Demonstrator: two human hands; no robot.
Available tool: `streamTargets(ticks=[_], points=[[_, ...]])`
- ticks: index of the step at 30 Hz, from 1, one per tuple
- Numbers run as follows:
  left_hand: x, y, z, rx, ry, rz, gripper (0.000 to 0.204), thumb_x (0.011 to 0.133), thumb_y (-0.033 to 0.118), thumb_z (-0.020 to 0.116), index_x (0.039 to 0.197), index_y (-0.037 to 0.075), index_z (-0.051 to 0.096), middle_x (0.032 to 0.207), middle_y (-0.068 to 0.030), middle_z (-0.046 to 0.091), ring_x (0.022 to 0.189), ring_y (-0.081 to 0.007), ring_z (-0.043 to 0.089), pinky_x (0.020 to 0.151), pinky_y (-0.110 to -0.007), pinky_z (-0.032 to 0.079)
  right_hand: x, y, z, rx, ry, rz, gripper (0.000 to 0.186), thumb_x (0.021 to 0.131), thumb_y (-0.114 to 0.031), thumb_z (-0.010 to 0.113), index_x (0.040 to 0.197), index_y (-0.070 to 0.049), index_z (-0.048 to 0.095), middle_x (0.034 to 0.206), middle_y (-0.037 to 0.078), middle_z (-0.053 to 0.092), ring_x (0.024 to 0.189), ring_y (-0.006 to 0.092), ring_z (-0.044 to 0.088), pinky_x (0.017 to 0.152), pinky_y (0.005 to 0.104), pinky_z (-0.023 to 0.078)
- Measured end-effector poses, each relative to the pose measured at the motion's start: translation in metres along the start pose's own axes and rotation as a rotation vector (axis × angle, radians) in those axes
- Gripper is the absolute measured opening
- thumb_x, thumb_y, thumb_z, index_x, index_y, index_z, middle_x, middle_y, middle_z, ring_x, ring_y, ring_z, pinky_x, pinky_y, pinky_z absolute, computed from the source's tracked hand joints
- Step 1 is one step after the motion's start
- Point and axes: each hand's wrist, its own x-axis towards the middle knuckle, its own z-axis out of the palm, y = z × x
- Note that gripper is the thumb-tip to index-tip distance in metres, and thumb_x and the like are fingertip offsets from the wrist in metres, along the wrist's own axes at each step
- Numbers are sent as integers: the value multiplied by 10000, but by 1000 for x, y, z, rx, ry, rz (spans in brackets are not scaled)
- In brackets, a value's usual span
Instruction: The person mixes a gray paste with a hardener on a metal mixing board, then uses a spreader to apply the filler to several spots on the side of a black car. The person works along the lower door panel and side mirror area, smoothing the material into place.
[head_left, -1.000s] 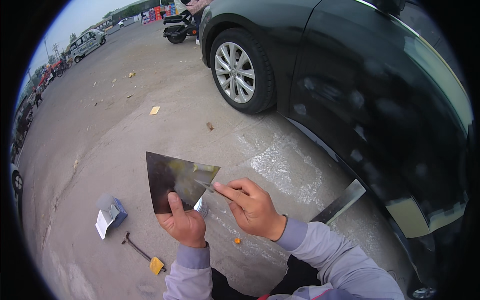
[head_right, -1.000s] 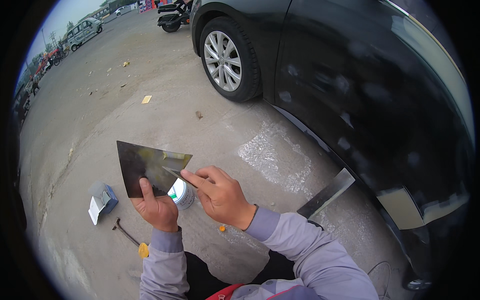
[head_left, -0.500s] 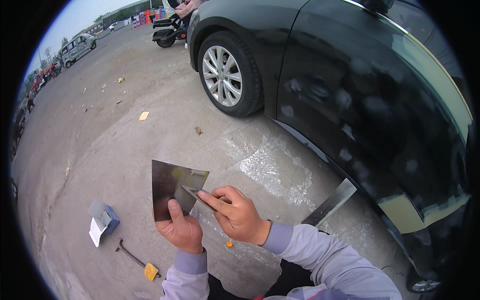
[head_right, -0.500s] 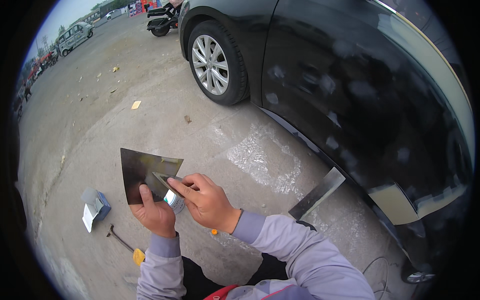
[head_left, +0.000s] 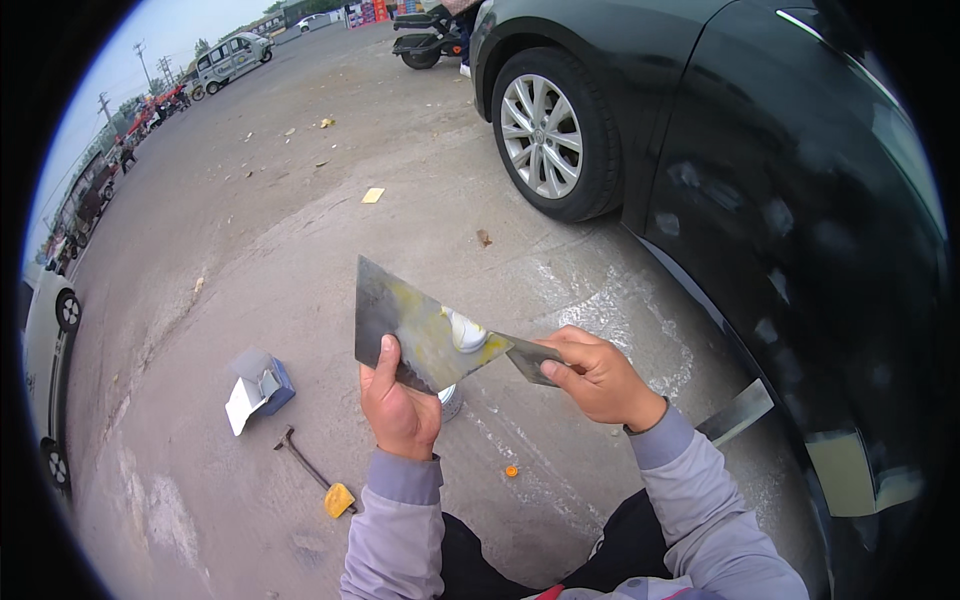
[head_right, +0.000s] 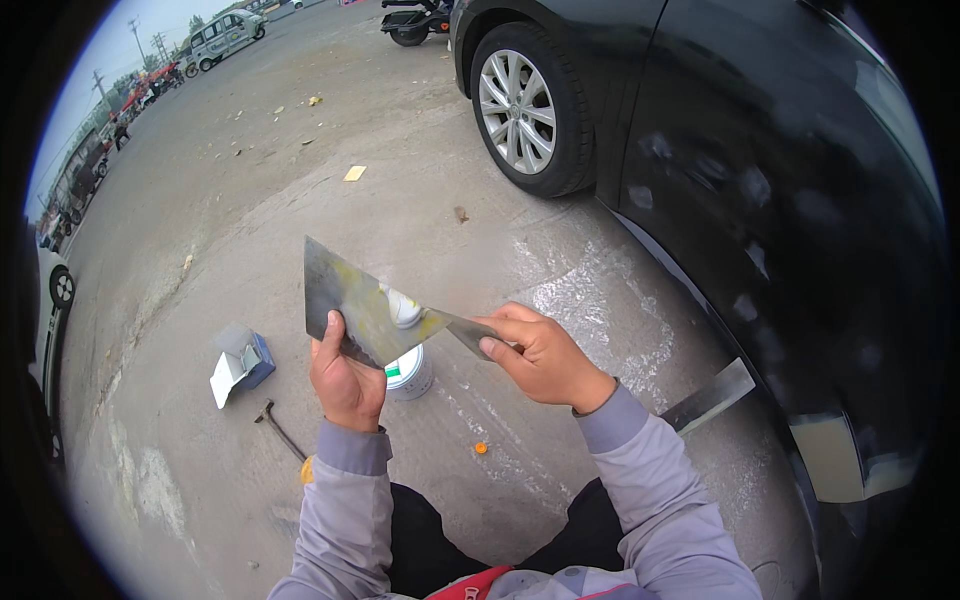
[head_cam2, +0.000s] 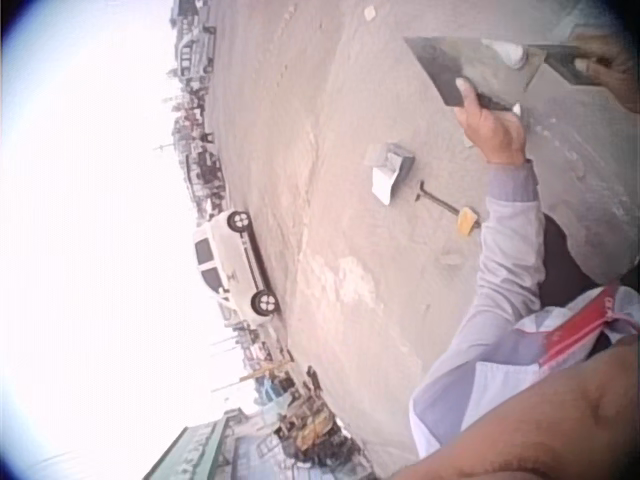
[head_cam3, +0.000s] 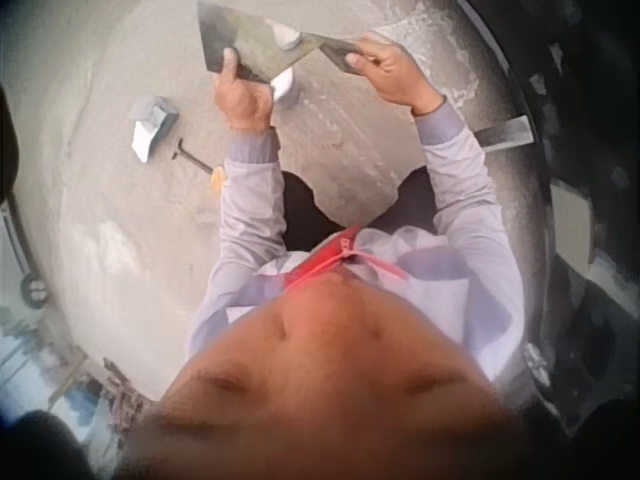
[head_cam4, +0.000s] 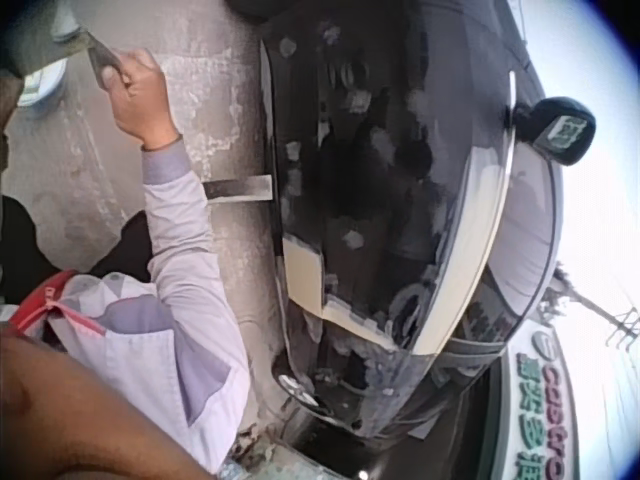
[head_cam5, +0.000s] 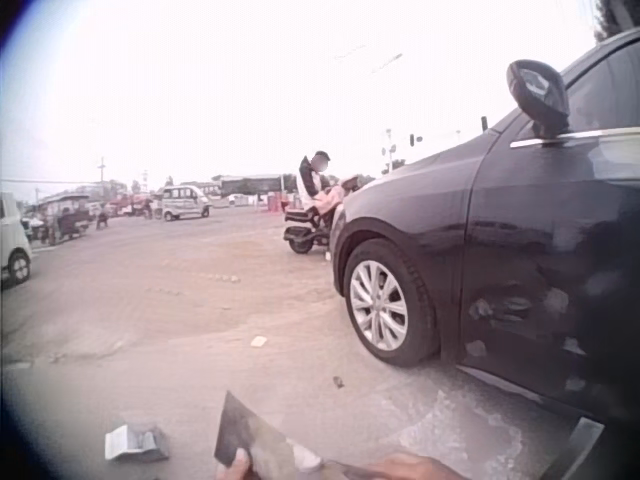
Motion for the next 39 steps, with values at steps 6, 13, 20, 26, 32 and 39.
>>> streamTargets(ticks=[6,13,20,26,32,39], points=[[-21,-26,19,179,-110,297,353,1109,68,528,1453,-6,555,1431,-134,645,1293,-240,630,1109,-412,511,-5,-21,48,-277,361,-271,493,950,10,681,1432,-92,688,1091,101,666,844,220,662,754,325,562],[-26,-25,19,215,-117,384,296,1091,48,552,1368,-30,621,1364,-135,685,1212,-212,667,1031,-371,547,-16,-18,63,-266,380,-239,562,870,41,710,1400,-144,720,1081,99,669,859,253,682,734,345,592],[-28,-30,20,219,-138,369,300,1086,46,561,1360,-43,643,1361,-138,694,1201,-198,673,1025,-359,546,-9,-23,56,-281,298,-275,537,872,58,700,1385,-101,724,1058,97,662,843,226,679,726,333,585],[-27,-28,21,268,-173,428,290,1091,55,555,1349,-47,641,1348,-137,697,1176,-194,675,1018,-356,545,-12,-22,58,-266,288,-286,531,866,52,703,1374,-100,730,1060,103,660,820,235,673,724,338,582],[-29,-29,14,359,-204,465,361,1106,47,508,1454,-28,564,1435,-142,647,1280,-232,641,1097,-396,516,-13,-21,60,-199,449,-192,510,857,40,714,1339,-122,753,1039,81,671,853,246,677,729,346,587],[-33,-31,12,290,-138,431,371,1087,13,526,1453,-29,567,1449,-150,643,1297,-235,636,1124,-397,495,-10,-20,58,-207,481,-233,505,860,56,722,1343,-89,743,1069,118,649,777,258,672,717,349,584]])
